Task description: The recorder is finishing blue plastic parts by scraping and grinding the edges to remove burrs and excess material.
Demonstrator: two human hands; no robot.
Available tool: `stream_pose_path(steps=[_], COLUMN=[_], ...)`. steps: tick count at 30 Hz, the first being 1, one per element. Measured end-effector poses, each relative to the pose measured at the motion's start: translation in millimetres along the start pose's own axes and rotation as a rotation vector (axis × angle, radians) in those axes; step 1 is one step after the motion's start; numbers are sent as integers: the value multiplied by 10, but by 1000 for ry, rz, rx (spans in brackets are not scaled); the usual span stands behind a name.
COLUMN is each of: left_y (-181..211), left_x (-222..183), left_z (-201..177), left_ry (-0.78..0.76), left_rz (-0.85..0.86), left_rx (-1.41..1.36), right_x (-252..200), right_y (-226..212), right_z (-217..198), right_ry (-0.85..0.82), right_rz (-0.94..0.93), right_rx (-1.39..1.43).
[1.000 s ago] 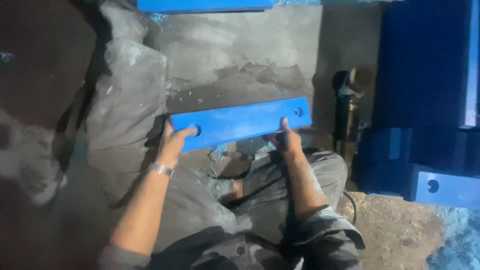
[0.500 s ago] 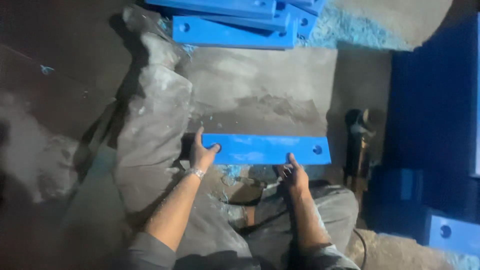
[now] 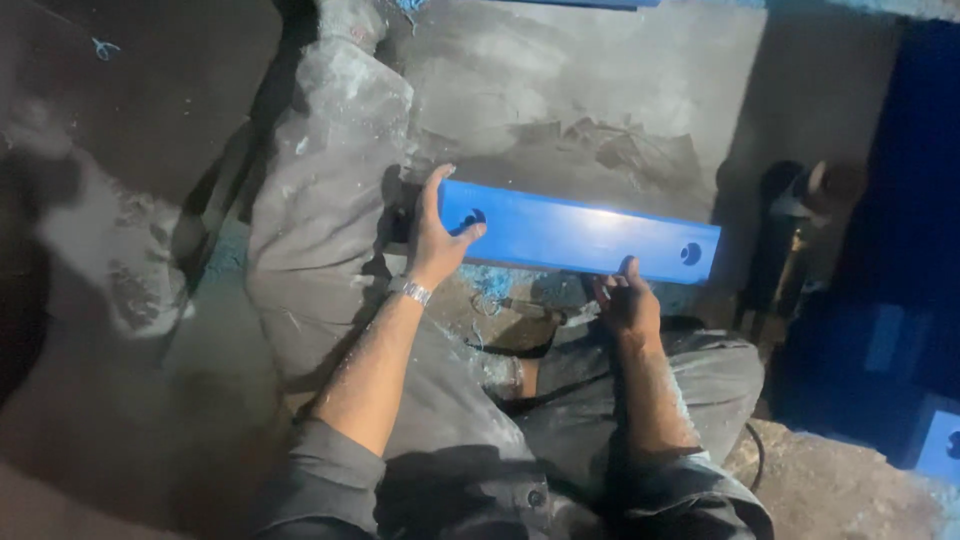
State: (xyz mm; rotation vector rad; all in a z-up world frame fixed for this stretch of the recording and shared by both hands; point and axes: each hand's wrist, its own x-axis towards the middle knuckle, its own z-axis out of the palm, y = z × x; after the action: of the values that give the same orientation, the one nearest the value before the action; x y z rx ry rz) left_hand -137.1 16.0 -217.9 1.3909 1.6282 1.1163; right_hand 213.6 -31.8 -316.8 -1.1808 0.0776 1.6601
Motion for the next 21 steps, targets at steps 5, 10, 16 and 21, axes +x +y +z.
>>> stream_pose_path(steps=[5,10,16,21], left_y=[119,117,0,-204], left_x=[7,26,1,57], left_z=[-91,-105,-158,-116], left_ry=[-46,-76,-52,-35], left_rz=[35,-34,-171,-270], left_rx=[-10,-84,-195,-135], right_x=[-180,10,117,63], right_y=[-73,63,205,150], right_z=[290,48,79,195], right_ry=[-4,-20,69,26], right_rz=[-5,-24,1,-40], right_rx=[-101,-83,-1,10])
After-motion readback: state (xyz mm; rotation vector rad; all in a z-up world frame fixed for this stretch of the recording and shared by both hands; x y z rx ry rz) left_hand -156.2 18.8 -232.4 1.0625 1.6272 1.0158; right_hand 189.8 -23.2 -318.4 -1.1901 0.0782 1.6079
